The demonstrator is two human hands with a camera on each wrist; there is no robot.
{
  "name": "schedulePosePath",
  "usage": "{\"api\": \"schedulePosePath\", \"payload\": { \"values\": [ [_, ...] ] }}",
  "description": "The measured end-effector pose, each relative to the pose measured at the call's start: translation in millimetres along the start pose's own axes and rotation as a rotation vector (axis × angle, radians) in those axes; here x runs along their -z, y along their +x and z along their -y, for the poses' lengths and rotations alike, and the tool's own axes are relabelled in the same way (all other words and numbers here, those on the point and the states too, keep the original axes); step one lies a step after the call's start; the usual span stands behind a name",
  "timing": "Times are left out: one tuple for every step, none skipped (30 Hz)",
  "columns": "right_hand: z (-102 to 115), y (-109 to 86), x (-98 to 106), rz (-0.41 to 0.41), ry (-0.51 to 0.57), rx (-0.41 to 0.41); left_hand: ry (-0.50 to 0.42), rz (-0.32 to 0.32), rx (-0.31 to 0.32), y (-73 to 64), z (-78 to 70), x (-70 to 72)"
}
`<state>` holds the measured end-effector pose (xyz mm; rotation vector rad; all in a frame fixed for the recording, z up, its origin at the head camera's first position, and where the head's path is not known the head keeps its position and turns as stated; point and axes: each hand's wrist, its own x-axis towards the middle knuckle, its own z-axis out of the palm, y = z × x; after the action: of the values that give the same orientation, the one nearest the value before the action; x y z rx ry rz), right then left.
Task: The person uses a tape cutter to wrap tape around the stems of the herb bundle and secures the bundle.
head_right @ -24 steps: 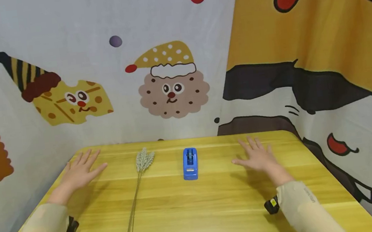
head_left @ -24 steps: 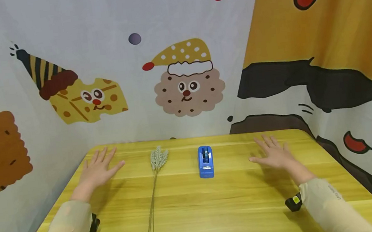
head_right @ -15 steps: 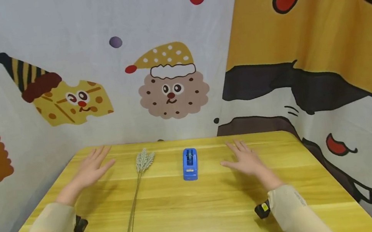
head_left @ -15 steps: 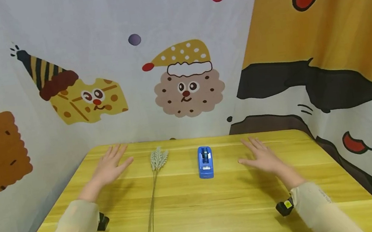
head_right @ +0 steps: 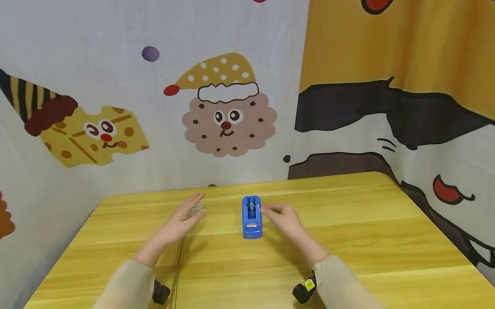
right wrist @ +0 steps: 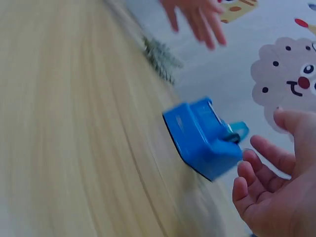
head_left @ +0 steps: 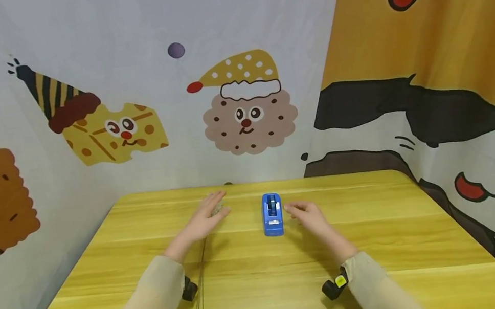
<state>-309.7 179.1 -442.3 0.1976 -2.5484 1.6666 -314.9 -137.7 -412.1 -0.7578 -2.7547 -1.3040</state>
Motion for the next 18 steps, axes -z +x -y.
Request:
{"api": "schedulePosePath", "payload": {
  "values": [
    [-1, 1.2, -5, -0.019, 0.072, -0.042, -0.019, 0.008, 0.002, 4.9, -2.0, -7.3],
    [-2, 2.2, -10, -0.039, 0.138, -0.085, -0.036, 0.017, 0.009, 9.6, -4.0, -14.1],
    [-4, 3.0, -15, -0.056, 0.201, -0.126, -0.053, 0.022, 0.019, 13.9, -6.3, -20.9],
    [-6, 3.9, -18, -0.06, 0.251, -0.152, -0.081, 0.032, 0.036, 17.8, -10.1, -26.9],
    [-7, 4.1, -21, -0.064, 0.289, -0.175, -0.105, 0.039, 0.052, 21.3, -13.3, -32.9],
    [-9, 4.1, -25, -0.063, 0.316, -0.192, -0.13, 0.044, 0.06, 24.7, -16.3, -38.6],
    [-11, 3.7, -27, -0.06, 0.337, -0.21, -0.151, 0.047, 0.077, 27.3, -19.8, -43.9],
    [-12, 2.9, -29, -0.058, 0.341, -0.219, -0.168, 0.051, 0.095, 29.6, -22.7, -49.0],
    [-13, 1.7, -31, -0.058, 0.341, -0.226, -0.186, 0.056, 0.11, 31.9, -24.6, -54.1],
    [-13, 0.6, -33, -0.06, 0.34, -0.232, -0.201, 0.06, 0.124, 34.2, -25.8, -58.9],
    [-13, -0.4, -34, -0.061, 0.341, -0.233, -0.212, 0.059, 0.133, 36.6, -26.0, -63.7],
    [-13, -1.1, -35, -0.062, 0.338, -0.228, -0.224, 0.058, 0.137, 39.2, -25.3, -68.4],
    [-13, -2.0, -36, -0.064, 0.335, -0.229, -0.239, 0.058, 0.146, 41.6, -24.4, -72.7],
    [-13, -2.5, -37, -0.066, 0.329, -0.22, -0.259, 0.06, 0.15, 44.2, -23.0, -76.9],
    [-13, -2.7, -37, -0.066, 0.328, -0.215, -0.281, 0.06, 0.151, 46.9, -21.6, -80.5],
    [-12, -2.8, -38, -0.062, 0.323, -0.209, -0.301, 0.058, 0.153, 49.3, -20.3, -83.6],
    [-12, -2.8, -38, -0.058, 0.319, -0.201, -0.323, 0.058, 0.155, 51.5, -19.6, -86.1],
    [-12, -2.6, -38, -0.053, 0.312, -0.196, -0.345, 0.059, 0.155, 53.6, -18.9, -88.3]
  ]
}}
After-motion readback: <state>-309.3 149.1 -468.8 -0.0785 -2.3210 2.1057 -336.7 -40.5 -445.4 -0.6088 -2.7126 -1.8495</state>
